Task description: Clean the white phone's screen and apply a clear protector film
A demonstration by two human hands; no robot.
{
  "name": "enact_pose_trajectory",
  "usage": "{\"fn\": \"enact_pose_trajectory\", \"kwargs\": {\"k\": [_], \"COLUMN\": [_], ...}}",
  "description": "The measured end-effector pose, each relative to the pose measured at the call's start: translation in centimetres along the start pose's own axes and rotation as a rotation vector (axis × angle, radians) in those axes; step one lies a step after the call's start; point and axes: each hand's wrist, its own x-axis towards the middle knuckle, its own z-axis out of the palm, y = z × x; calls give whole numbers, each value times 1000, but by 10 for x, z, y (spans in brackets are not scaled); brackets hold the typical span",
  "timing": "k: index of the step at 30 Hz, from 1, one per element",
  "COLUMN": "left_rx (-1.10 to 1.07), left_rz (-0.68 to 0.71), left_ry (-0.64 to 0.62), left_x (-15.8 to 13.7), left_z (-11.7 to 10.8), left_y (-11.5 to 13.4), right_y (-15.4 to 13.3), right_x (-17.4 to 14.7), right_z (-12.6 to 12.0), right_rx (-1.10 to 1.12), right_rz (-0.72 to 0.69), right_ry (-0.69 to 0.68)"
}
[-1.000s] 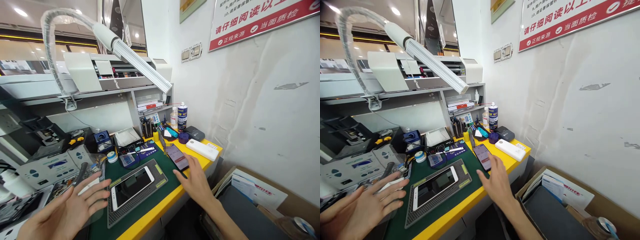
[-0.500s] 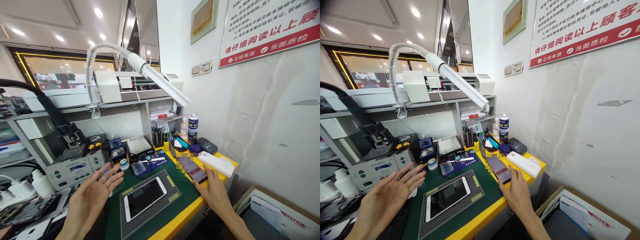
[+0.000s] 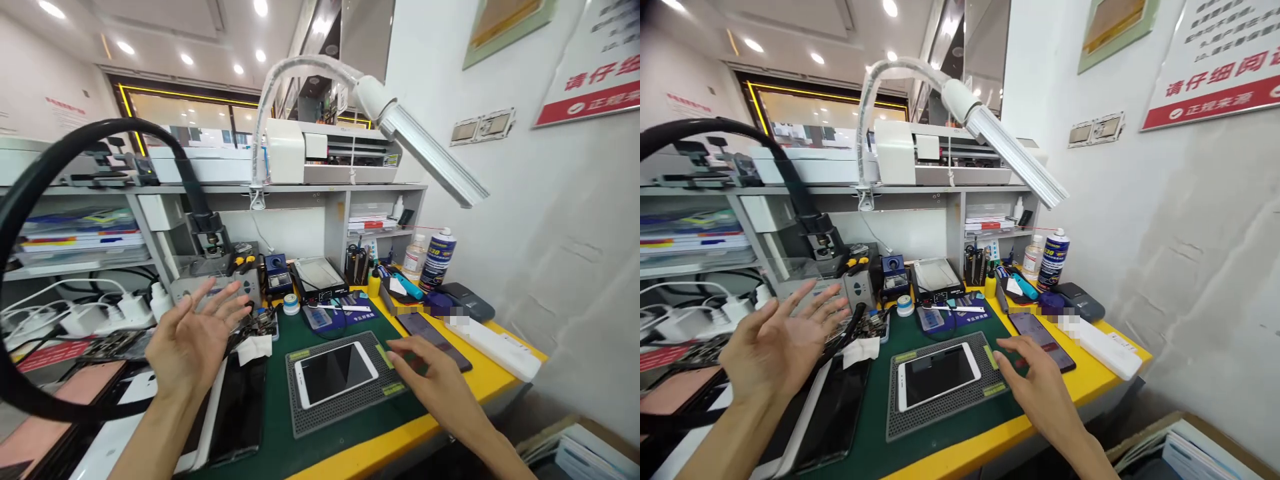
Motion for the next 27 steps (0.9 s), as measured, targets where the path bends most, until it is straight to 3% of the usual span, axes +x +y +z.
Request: {"fn": "enact_pose_trajectory", "kwargs": {"k": [6, 11, 14, 17, 22, 27], "left_rx": [-2, -11, -13, -15, -33, -57], "left_rz": [81, 54, 14, -15, -24, -65], "left_ry": [-11, -67, -101, -121, -122, -100], "left_x": [6, 8, 9, 9, 10, 9], "left_z": [-7, -12, -15, -17, -18, -15], "left_y": [-2, -6, -9, -10, -8, -4], "right_y": [-77, -134, -157, -172, -177, -164], "right_x": [27, 85, 115, 130, 131, 136], "right_z": [36, 107, 153, 184, 202, 182], "right_rx": [95, 47, -39, -99, -63, 147], "right_rz": [-128, -262, -294, -304, -269, -155], "right_ry": [-404, -733, -811, -866, -953, -1061]}}
